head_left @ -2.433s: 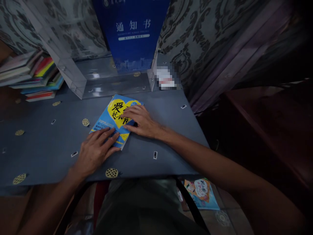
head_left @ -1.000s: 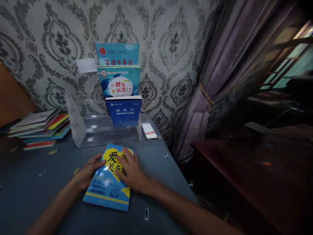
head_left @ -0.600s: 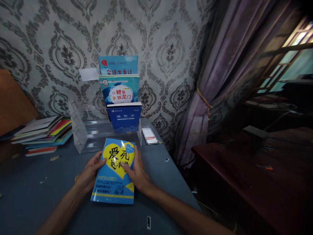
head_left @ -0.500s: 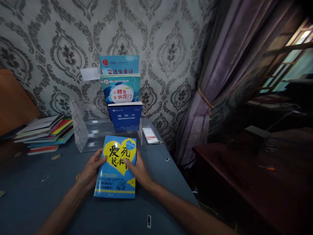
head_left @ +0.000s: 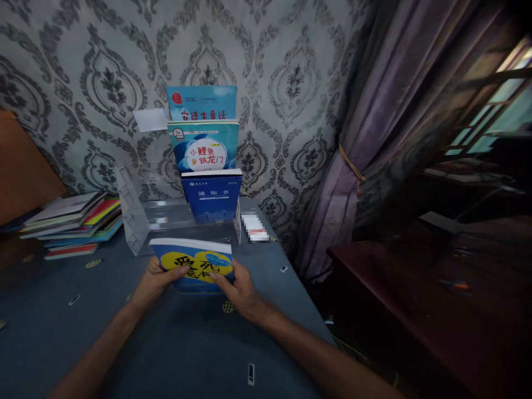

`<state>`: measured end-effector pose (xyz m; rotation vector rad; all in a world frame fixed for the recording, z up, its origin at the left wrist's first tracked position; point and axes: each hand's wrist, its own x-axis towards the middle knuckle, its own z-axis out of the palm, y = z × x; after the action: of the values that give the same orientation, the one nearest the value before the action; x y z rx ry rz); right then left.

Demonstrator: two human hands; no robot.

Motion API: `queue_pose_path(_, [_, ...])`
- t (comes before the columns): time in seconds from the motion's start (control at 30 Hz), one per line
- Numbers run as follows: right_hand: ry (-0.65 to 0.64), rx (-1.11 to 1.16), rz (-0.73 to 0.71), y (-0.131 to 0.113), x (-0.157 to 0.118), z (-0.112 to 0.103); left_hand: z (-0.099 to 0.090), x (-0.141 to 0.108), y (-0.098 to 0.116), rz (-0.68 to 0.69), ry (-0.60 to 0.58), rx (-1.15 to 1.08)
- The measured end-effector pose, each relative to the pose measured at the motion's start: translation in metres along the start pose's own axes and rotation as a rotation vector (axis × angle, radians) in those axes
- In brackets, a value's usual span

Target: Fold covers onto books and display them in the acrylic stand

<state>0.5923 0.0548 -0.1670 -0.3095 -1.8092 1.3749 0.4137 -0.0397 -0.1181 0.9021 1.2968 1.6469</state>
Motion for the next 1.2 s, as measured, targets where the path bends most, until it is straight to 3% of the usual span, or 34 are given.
queue_pose_path(0.43, [0.006,-0.064,0.003,0.004,-0.006,-0.001,-0.009,-0.002,-0.039,-0.071,-0.007,0.096])
queue_pose_path(0.67, [0.04,-0.089,0.054,0.02,-0.008,-0.002,-0.007,-0.007,-0.042,-0.101,-0.024,0.1])
queue_pose_path(0.97, [0.074,-0.043,0.115,0.021,-0.005,-0.001,-0.017,0.001,-0.045,-0.148,-0.136,0.14])
queue_pose_path(1.2, [0.098,-0.01,0.154,0.026,-0.004,0.0,-0.019,0.003,-0.047,-0.126,-0.073,0.183])
